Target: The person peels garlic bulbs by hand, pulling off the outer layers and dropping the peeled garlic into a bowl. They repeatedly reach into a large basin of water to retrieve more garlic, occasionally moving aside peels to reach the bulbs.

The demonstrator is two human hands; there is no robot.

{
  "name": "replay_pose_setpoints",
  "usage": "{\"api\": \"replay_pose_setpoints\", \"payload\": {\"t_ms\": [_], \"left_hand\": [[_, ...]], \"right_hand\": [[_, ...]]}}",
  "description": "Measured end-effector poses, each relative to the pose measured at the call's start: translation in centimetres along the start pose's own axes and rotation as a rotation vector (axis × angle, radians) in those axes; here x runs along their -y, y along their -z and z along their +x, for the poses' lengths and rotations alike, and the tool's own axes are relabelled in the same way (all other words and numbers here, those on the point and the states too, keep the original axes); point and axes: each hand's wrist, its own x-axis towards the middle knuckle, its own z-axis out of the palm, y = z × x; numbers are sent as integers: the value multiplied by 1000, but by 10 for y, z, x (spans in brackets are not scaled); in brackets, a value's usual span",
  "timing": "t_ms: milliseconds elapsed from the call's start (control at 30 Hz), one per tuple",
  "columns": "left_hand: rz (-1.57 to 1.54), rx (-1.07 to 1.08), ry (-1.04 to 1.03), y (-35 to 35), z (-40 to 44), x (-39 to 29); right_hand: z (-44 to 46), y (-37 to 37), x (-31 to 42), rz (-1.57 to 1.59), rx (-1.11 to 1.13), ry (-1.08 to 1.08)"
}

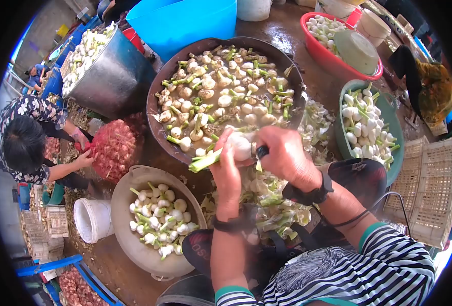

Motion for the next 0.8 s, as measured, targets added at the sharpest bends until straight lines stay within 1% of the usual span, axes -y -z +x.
{"api": "replay_pose_setpoints", "payload": {"t_ms": [33, 67, 100, 167, 200, 233, 300, 333, 400, 433, 500, 533, 567, 633, 667, 767, 800], "left_hand": [[-162, 38, 50, 3, 1, 1], [-227, 117, 81, 9, 2, 2], [-394, 156, 146, 10, 2, 3], [-726, 233, 272, 11, 2, 2], [-868, 279, 305, 18, 6, 7], [-909, 288, 304, 19, 7, 4], [-986, 307, 301, 19, 9, 0], [-965, 303, 296, 19, 10, 2], [-976, 222, 275, 18, 11, 6], [-984, 182, 271, 16, 12, 9], [-889, 114, 275, 20, 15, 19], [-842, 84, 270, 21, 18, 23], [-759, 16, 284, 21, 19, 25], [-592, -116, 314, 21, 20, 33], [-475, -205, 317, 14, 20, 30], [-91, -283, 281, 4, 18, 27], [364, -125, 62, 6, 15, 26]], "right_hand": [[4, 0, -9, 21, -32, -34], [8, 6, -16, -27, 54, -146], [7, 2, -24, 37, 17, -179], [-9, -19, -55, -20, 180, -269], [-22, -32, -67, -143, 330, -272], [-39, -40, -71, -263, 480, -275], [-68, -42, -70, -399, 964, -136], [-70, -41, -72, -340, 948, -158], [-71, -37, -76, -231, 912, -210], [-61, -36, -79, -157, 777, -218], [-21, -22, -75, -57, 521, -240], [-9, -31, -91, 30, 373, -186], [14, -22, -87, 157, 440, -292], [38, -42, -116, 327, 372, -258], [50, -53, -127, 311, 353, -249], [87, -89, -156, 280, 276, -209], [100, -102, -165, 282, 237, -185]]}}
